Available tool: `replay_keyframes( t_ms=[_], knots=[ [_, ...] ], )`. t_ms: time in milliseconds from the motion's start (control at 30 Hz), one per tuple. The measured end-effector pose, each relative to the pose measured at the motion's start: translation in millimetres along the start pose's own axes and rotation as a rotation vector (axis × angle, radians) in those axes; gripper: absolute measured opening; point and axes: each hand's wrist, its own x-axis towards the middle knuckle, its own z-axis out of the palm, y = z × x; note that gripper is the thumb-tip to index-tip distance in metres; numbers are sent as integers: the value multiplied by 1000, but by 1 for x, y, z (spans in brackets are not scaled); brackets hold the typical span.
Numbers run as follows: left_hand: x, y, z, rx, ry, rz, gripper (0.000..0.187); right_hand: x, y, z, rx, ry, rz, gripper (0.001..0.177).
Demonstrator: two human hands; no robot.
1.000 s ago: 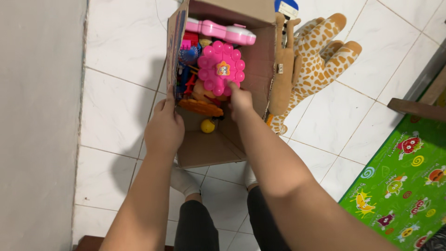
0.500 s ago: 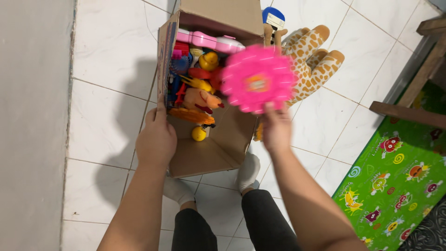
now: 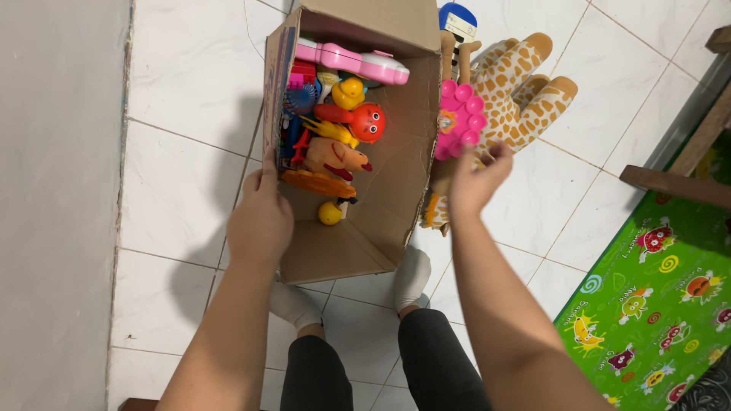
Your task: The person empties a box of toys onto the floor, organizes several cardboard boxes on a table, and then begins sorting various toy vehicles into the boxes.
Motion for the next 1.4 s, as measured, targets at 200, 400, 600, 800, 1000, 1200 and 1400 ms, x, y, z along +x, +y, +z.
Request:
replay_keyframes(
  t_ms=[200,400,600,800,1000,1200,1400],
  knots=[
    [-2,4,3,-38,-5,-24,74,-85,-77,43,-196,-723,-610,81],
    [-3,-4,6,-65,-28,-24,75,-107,-91,93,-726,-1095,-539,97],
    [-5,-11,6,-85,-31,-26,77,-105,-42,108,-476,-1054,-581,73],
    [-4,-12,2,-87,120,79,73,-106,-40,79,-167,-928,-563,42],
    [1,-14,-12,-103,155,-5,66,-99,-66,-3,62,-789,-291,36],
    [-5,-25,-32,14,235,-29,69,-54,-82,-79,556,-557,-118,35],
    [-11,-28,-42,125,316,-67,72,-13,-59,-45,478,-452,-116,38]
  ],
)
